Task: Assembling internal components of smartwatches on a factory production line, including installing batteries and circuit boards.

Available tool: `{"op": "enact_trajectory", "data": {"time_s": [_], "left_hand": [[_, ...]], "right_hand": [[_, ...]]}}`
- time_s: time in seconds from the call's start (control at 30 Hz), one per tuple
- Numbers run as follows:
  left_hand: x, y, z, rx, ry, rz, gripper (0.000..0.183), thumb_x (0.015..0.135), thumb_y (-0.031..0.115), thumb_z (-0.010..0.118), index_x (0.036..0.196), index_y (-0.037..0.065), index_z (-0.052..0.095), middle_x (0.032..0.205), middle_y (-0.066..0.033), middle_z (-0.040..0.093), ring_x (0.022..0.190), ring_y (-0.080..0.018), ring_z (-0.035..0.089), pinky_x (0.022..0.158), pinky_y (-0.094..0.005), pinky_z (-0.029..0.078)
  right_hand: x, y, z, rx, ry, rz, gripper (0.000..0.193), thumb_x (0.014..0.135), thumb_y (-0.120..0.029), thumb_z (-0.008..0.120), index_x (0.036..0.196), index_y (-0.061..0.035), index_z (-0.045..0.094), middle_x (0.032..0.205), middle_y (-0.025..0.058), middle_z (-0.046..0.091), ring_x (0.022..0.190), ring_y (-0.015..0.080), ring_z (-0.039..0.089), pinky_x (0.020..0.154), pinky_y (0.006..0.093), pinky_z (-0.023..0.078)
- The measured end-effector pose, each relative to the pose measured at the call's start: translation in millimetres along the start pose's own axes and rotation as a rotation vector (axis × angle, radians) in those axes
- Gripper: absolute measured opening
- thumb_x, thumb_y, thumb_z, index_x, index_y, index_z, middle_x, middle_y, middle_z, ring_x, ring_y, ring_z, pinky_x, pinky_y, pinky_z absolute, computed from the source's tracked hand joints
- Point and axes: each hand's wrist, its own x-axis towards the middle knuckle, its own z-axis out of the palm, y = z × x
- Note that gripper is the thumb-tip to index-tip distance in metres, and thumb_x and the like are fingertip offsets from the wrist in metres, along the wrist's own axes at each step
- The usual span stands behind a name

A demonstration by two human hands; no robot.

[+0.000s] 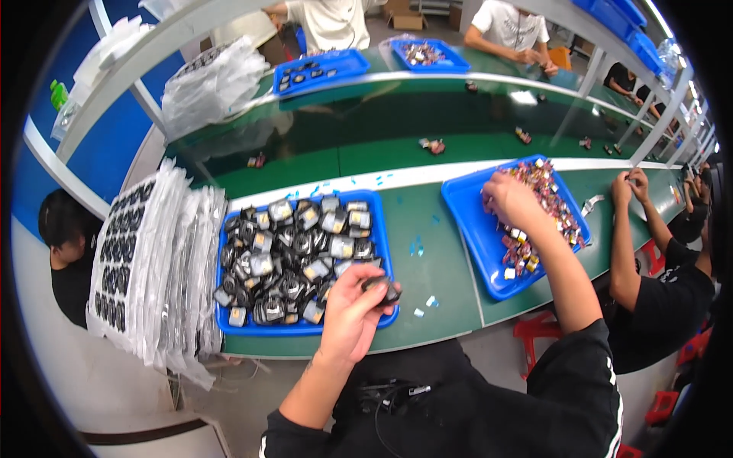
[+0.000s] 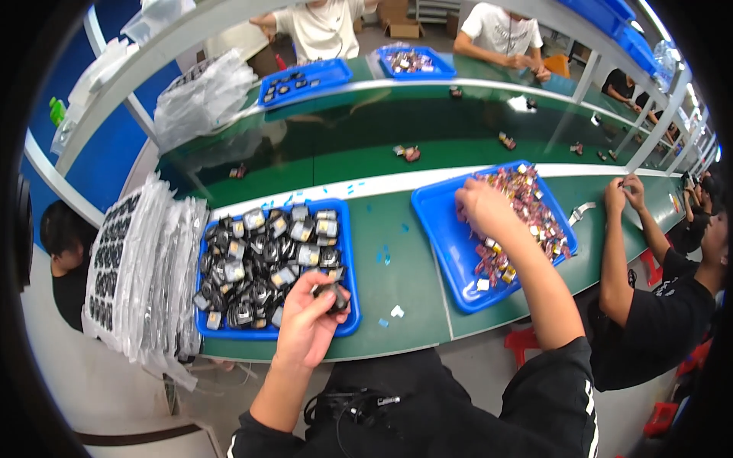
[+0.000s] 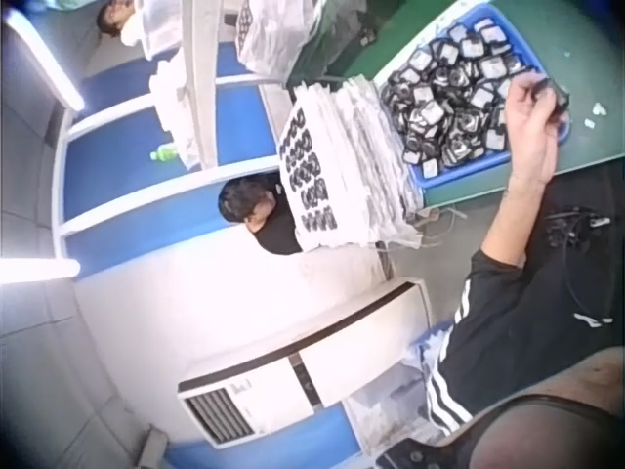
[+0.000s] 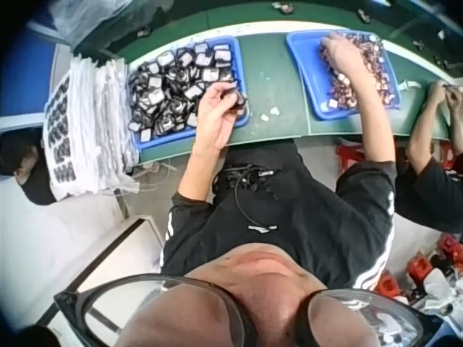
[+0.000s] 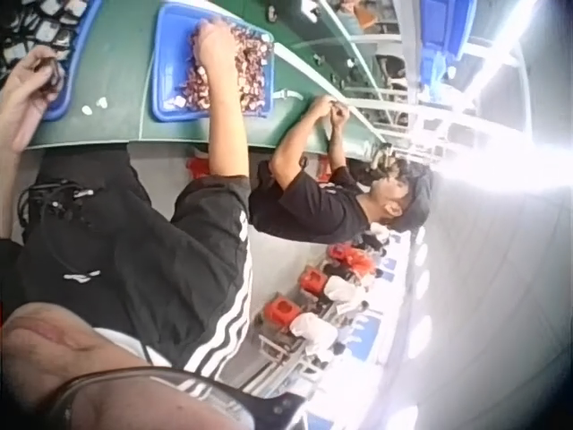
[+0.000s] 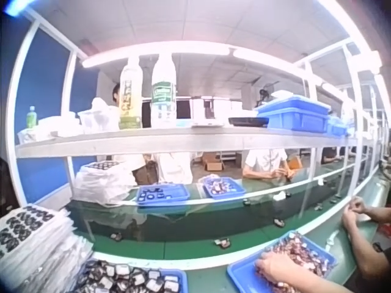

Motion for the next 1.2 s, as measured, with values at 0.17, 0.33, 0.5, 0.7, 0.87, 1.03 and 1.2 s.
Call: {"op": "enact_trajectory", "data": {"time_s": [0.17, 0.33, 0.5, 0.7, 0.87, 1.03, 1.2], "left_hand": [[-1, -3, -7, -0.055, 0.040, -0.004, 0.022, 0.087, -0.001, 0.057, 0.109, 0.002, 0.056, 0.095, -0.0121, 0.060, 0.073, -0.0196, 0.057, 0.057, -0.0270, 0.044], [0, 2, -16, 0.019, 0.012, 0.053, 0.017, 0.088, 0.004, 0.059, 0.105, 0.000, 0.058, 0.099, -0.0121, 0.059, 0.070, -0.0177, 0.056, 0.053, -0.0259, 0.044], [3, 5, 7, 0.056, -0.078, 0.005, 0.036, 0.094, 0.000, 0.054, 0.129, 0.004, 0.047, 0.096, -0.0070, 0.060, 0.077, -0.0175, 0.061, 0.062, -0.0276, 0.051], [6, -7, -5, 0.185, -0.125, -0.002, 0.019, 0.098, 0.008, 0.053, 0.114, 0.000, 0.057, 0.103, -0.0104, 0.062, 0.087, -0.0205, 0.064, 0.066, -0.0290, 0.054], [3, -9, -6, 0.278, -0.099, 0.043, 0.015, 0.097, 0.006, 0.053, 0.110, -0.001, 0.059, 0.105, -0.0115, 0.063, 0.086, -0.0193, 0.063, 0.068, -0.0281, 0.054], [1, -12, -3, 0.326, 0.006, 0.120, 0.015, 0.090, 0.004, 0.061, 0.104, -0.001, 0.060, 0.102, -0.0124, 0.061, 0.081, -0.0179, 0.061, 0.065, -0.0267, 0.050], [11, -19, 7, 0.372, -0.082, 0.192, 0.012, 0.091, 0.005, 0.060, 0.100, -0.002, 0.062, 0.107, -0.0140, 0.061, 0.082, -0.0168, 0.062, 0.067, -0.0261, 0.052]], "right_hand": [[-5, 1, -19, -0.026, -0.169, 0.095, 0.017, 0.078, -0.015, 0.069, 0.090, -0.0033, 0.063, 0.096, 0.0158, 0.060, 0.098, 0.0329, 0.061, 0.082, 0.0448, 0.051], [4, 0, -11, 0.222, 0.066, 0.114, 0.012, 0.085, -0.015, 0.058, 0.092, -0.0052, 0.062, 0.095, 0.0151, 0.063, 0.095, 0.0338, 0.062, 0.079, 0.0446, 0.052], [-14, 10, -15, 0.321, 0.320, 0.177, 0.010, 0.086, -0.011, 0.057, 0.090, -0.0021, 0.061, 0.086, 0.0167, 0.064, 0.088, 0.0368, 0.063, 0.077, 0.0461, 0.051], [-44, -1, -40, 0.379, 0.710, 0.208, 0.008, 0.086, -0.004, 0.058, 0.093, -0.0011, 0.062, 0.088, 0.0163, 0.062, 0.088, 0.0361, 0.060, 0.078, 0.0449, 0.049], [-63, 3, -23, 0.303, 0.348, 0.297, 0.011, 0.085, -0.005, 0.061, 0.094, -0.0020, 0.067, 0.087, 0.0147, 0.063, 0.088, 0.0346, 0.062, 0.079, 0.0434, 0.051], [-69, -2, -20, 0.749, 0.393, 0.305, 0.012, 0.087, -0.007, 0.060, 0.094, 0.0003, 0.067, 0.086, 0.0087, 0.067, 0.079, 0.0152, 0.067, 0.071, 0.0318, 0.054], [-94, 6, -42, 1.458, 0.451, 0.408, 0.017, 0.092, -0.006, 0.062, 0.106, 0.0035, 0.064, 0.092, 0.0047, 0.066, 0.078, 0.0089, 0.064, 0.069, 0.0242, 0.055]]}}
